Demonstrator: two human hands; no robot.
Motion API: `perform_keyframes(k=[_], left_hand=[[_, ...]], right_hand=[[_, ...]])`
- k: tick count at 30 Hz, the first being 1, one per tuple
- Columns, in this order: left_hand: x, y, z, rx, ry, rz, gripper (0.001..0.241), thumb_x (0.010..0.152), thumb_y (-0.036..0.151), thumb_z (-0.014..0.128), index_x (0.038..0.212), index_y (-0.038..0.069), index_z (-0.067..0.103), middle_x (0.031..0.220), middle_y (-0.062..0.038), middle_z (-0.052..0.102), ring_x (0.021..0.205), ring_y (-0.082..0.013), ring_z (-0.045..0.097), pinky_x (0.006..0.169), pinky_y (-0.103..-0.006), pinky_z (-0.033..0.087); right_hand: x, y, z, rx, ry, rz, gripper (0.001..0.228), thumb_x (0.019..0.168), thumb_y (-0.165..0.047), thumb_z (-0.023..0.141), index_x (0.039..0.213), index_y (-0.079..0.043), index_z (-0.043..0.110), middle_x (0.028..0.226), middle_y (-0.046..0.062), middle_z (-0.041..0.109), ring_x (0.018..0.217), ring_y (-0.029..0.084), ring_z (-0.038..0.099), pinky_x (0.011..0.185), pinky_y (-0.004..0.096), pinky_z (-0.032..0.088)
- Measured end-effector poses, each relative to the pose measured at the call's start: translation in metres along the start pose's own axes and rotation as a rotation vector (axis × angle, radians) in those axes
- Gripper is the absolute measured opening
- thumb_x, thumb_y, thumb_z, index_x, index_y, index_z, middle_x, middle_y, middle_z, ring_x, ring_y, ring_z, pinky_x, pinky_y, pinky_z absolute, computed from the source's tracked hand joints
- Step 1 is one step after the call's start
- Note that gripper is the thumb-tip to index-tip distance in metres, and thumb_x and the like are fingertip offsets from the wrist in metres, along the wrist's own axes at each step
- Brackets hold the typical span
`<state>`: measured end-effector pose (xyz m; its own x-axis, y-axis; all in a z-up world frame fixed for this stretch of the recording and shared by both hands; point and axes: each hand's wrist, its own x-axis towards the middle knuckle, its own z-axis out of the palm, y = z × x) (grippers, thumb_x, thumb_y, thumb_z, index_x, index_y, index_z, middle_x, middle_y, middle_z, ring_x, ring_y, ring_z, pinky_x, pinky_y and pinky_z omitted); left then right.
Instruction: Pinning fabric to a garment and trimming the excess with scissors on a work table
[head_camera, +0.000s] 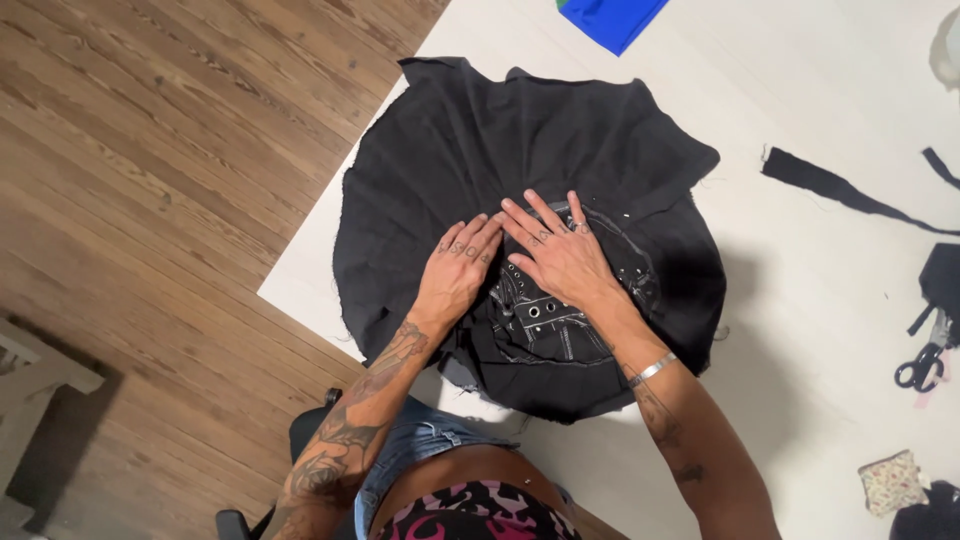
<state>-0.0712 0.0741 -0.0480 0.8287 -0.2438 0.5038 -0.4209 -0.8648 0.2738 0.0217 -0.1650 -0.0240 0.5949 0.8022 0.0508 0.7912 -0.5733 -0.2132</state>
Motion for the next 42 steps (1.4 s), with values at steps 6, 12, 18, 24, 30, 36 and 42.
perform_keyframes(k=[6, 12, 18, 24, 30, 36, 42], left_hand=[[-0.010, 0.016, 0.005, 0.121, -0.117, -0.056, 0.040, 0.126, 0.017, 0.057, 0.161, 0.005, 0.074, 0.175, -0.019, 0.072, 0.162, -0.0386, 0.068, 0.135, -0.0535, 0.055], [0.007, 0.027, -0.011, 0.039, -0.282, -0.174, 0.066, 0.120, 0.005, 0.050, 0.185, 0.005, 0.054, 0.166, -0.021, 0.074, 0.158, -0.0427, 0.069, 0.134, -0.0553, 0.055], [0.019, 0.036, -0.008, -0.043, -0.379, -0.295, 0.073, 0.111, -0.010, 0.056, 0.182, 0.005, 0.062, 0.163, -0.028, 0.070, 0.159, -0.0523, 0.061, 0.133, -0.0675, 0.046], [0.037, 0.047, -0.019, 0.099, -0.347, -0.130, 0.055, 0.103, 0.008, 0.068, 0.157, 0.002, 0.078, 0.138, -0.028, 0.077, 0.121, -0.0511, 0.069, 0.111, -0.0595, 0.049], [0.010, 0.012, 0.014, 0.298, -0.281, -0.008, 0.040, 0.134, 0.006, 0.063, 0.156, -0.007, 0.093, 0.138, -0.025, 0.076, 0.110, -0.0471, 0.072, 0.100, -0.0574, 0.056], [0.014, 0.004, 0.018, 0.304, -0.390, -0.054, 0.048, 0.126, 0.003, 0.066, 0.163, -0.009, 0.094, 0.145, -0.032, 0.077, 0.115, -0.0517, 0.077, 0.112, -0.0580, 0.061], [-0.006, -0.039, 0.033, 0.424, -0.347, 0.074, 0.047, 0.129, 0.017, 0.077, 0.169, 0.001, 0.096, 0.131, -0.013, 0.081, 0.108, -0.0342, 0.077, 0.101, -0.0463, 0.063]], right_hand=[[-0.051, -0.002, -0.028, 0.041, 0.201, 0.139, 0.058, 0.130, -0.045, 0.061, 0.184, -0.024, 0.064, 0.192, 0.001, 0.059, 0.180, 0.026, 0.050, 0.150, 0.071, 0.017], [-0.252, -0.038, -0.065, 0.032, 0.497, 0.679, 0.038, 0.130, -0.022, 0.071, 0.164, -0.009, 0.082, 0.171, 0.013, 0.079, 0.157, 0.037, 0.074, 0.147, 0.062, 0.037], [-0.520, -0.097, -0.045, -0.283, 0.430, 1.198, 0.028, 0.133, -0.020, 0.078, 0.159, -0.012, 0.087, 0.162, 0.012, 0.084, 0.154, 0.036, 0.077, 0.142, 0.064, 0.048], [-0.651, -0.093, -0.094, -0.361, 0.671, 1.337, 0.028, 0.126, 0.002, 0.074, 0.152, 0.007, 0.082, 0.159, 0.029, 0.078, 0.146, 0.047, 0.075, 0.129, 0.056, 0.058], [-0.733, -0.022, -0.118, -0.299, 0.610, 1.385, 0.038, 0.115, 0.000, 0.076, 0.153, 0.001, 0.084, 0.145, 0.023, 0.084, 0.133, 0.046, 0.076, 0.119, 0.056, 0.057], [-0.754, 0.065, -0.138, -0.182, 0.514, 1.190, 0.023, 0.117, -0.001, 0.086, 0.141, -0.003, 0.088, 0.143, 0.015, 0.084, 0.123, 0.043, 0.075, 0.113, 0.054, 0.059], [-0.764, 0.108, -0.163, -0.052, 0.328, 1.093, 0.017, 0.115, -0.013, 0.087, 0.132, -0.010, 0.090, 0.145, 0.004, 0.086, 0.124, 0.032, 0.074, 0.103, 0.048, 0.062]])
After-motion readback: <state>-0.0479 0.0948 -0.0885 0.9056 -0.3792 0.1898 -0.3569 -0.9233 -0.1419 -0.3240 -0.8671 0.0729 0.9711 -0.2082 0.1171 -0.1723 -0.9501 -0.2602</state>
